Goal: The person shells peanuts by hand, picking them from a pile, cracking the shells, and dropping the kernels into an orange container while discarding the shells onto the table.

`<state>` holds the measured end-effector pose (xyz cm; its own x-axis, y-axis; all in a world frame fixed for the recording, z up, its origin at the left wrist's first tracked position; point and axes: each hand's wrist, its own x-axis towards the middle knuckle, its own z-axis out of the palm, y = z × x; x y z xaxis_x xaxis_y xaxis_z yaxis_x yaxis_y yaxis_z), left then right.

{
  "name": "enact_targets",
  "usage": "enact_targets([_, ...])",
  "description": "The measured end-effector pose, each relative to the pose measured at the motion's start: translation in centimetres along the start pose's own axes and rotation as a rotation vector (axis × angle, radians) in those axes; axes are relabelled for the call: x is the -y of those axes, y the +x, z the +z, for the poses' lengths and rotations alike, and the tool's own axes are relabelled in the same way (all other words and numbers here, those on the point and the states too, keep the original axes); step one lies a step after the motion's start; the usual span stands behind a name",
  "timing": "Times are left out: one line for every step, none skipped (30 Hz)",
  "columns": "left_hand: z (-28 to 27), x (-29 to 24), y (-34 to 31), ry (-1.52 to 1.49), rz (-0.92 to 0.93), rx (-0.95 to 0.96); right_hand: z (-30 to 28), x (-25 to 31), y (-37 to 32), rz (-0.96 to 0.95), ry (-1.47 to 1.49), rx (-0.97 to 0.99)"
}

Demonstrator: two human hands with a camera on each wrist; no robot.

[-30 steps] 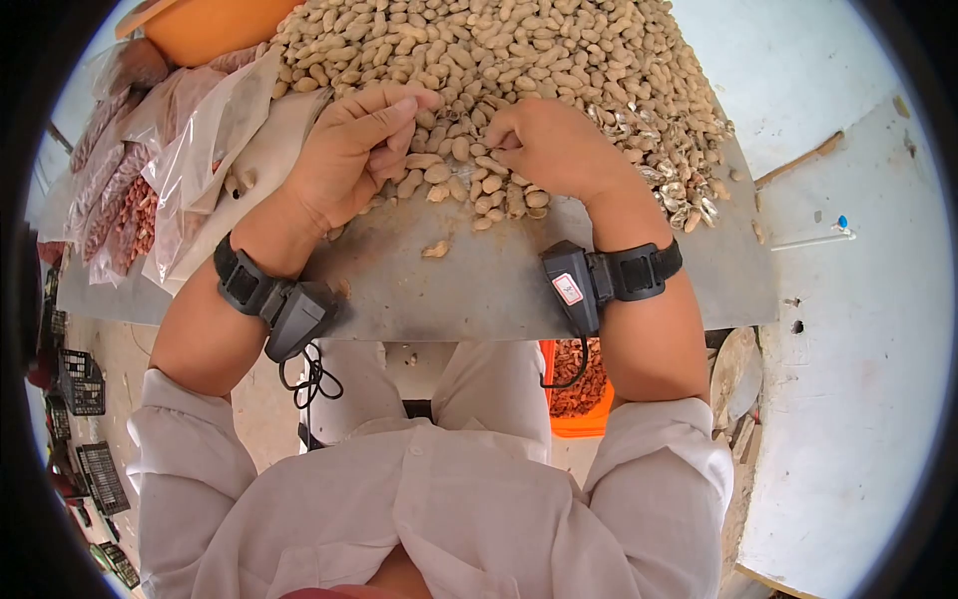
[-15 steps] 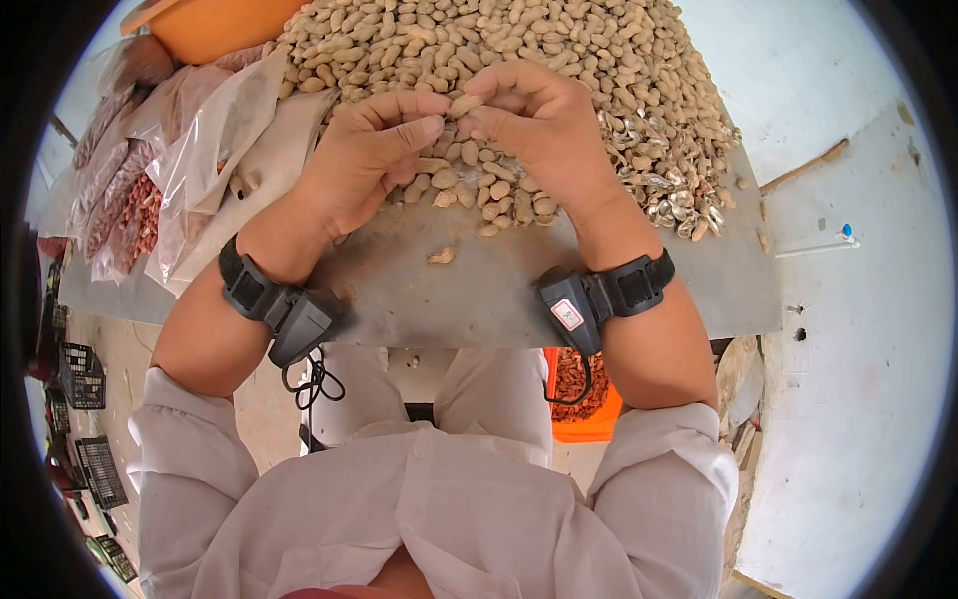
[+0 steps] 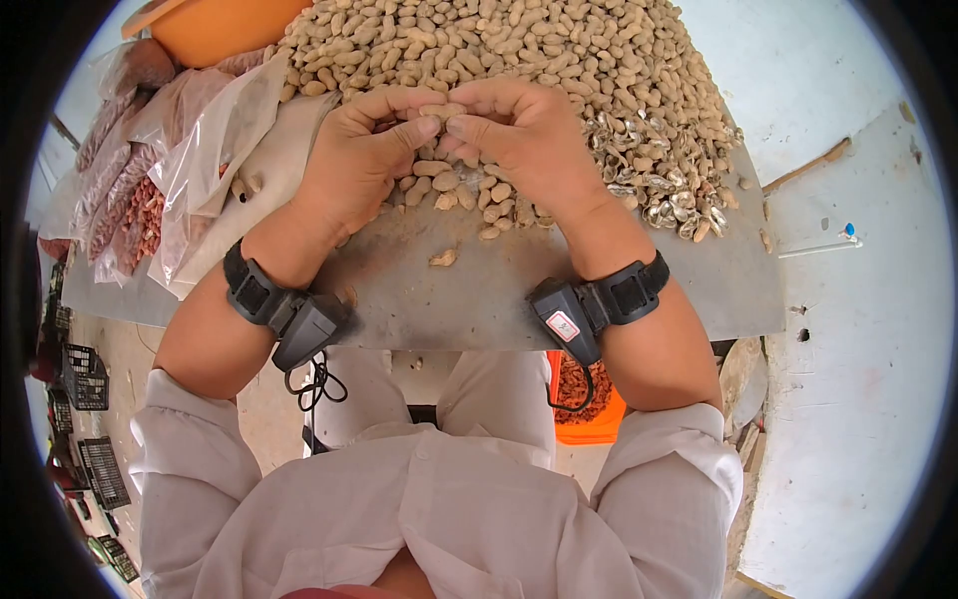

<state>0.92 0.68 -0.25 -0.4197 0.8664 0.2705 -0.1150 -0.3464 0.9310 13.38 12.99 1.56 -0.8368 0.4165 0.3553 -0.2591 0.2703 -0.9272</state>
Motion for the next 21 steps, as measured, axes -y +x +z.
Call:
enact_targets([0.0, 0.0, -0.1, -0.008, 0.013, 0.012, 0.1, 0.1, 0.0, 0.016, -0.033, 0.004])
enact_targets([0.1, -0.1, -0.1, -0.007, 0.012, -0.003, 0.2, 0.2, -0.1, 0.033, -0.065, 0.008])
enact_targets([0.2, -0.2, -0.2, -0.005, 0.011, -0.018, 0.3, 0.4, -0.1, 0.024, -0.11, 0.006])
enact_targets([0.2, -0.3, -0.2, -0.004, 0.01, -0.033, 0.3, 0.6, -0.2, 0.015, -0.154, 0.004])
enact_targets([0.2, -0.2, -0.2, 0.016, 0.008, -0.042, 0.4, 0.7, -0.2, 0.005, -0.198, 0.002])
enact_targets([0.3, -0.2, -0.2, 0.035, 0.006, -0.05, 0.4, 0.6, -0.2, 0.001, -0.199, 0.003])
enact_targets([0.3, -0.1, -0.2, 0.053, 0.005, -0.059, 0.4, 0.5, -0.2, -0.003, -0.2, 0.004])
enact_targets([0.2, -0.1, -0.3, 0.056, 0.006, -0.055, 0.4, 0.3, -0.2, -0.007, -0.201, 0.005])
enact_targets([0.1, 0.0, -0.3, 0.058, 0.006, -0.051, 0.5, 0.2, -0.3, -0.014, -0.226, -0.007])
enact_targets([0.0, 0.1, -0.3, 0.061, 0.007, -0.048, 0.7, 0.1, -0.4, -0.021, -0.251, -0.018])
enact_targets([0.0, 0.3, -0.3, 0.059, 0.009, -0.055, 0.8, 0.0, -0.5, -0.028, -0.276, -0.03])
enact_targets([0.0, 0.5, -0.3, 0.057, 0.01, -0.061, 0.9, 0.0, -0.5, -0.03, -0.293, -0.042])
enact_targets([0.0, 0.6, -0.3, 0.055, 0.012, -0.067, 1.1, 0.0, -0.6, -0.033, -0.311, -0.054])
enact_targets([0.1, 0.6, -0.3, 0.041, 0.012, -0.07, 1.2, 0.0, -0.7, -0.036, -0.329, -0.067])
enact_targets([0.2, 0.5, -0.4, 0.027, 0.012, -0.074, 1.2, 0.0, -0.7, -0.046, -0.341, -0.075])
enact_targets([0.3, 0.5, -0.4, 0.013, 0.012, -0.078, 1.3, 0.0, -0.8, -0.055, -0.352, -0.084])
enact_targets([0.3, 0.4, -0.5, 0.004, 0.01, -0.075, 1.3, -0.1, -0.8, -0.063, -0.363, -0.092])
enact_targets([0.3, 0.4, -0.5, -0.004, 0.008, -0.072, 1.4, 0.0, -0.8, -0.063, -0.378, -0.092])
enact_targets([0.3, 0.3, -0.6, -0.012, 0.006, -0.069, 1.5, 0.2, -0.9, -0.063, -0.392, -0.093])
enact_targets([0.3, 0.3, -0.5, -0.013, -0.001, -0.074, 1.6, 0.3, -0.9, -0.063, -0.406, -0.094])
enact_targets([0.3, 0.4, -0.5, -0.013, -0.009, -0.078, 1.7, 0.3, -0.9, -0.055, -0.4, -0.098])
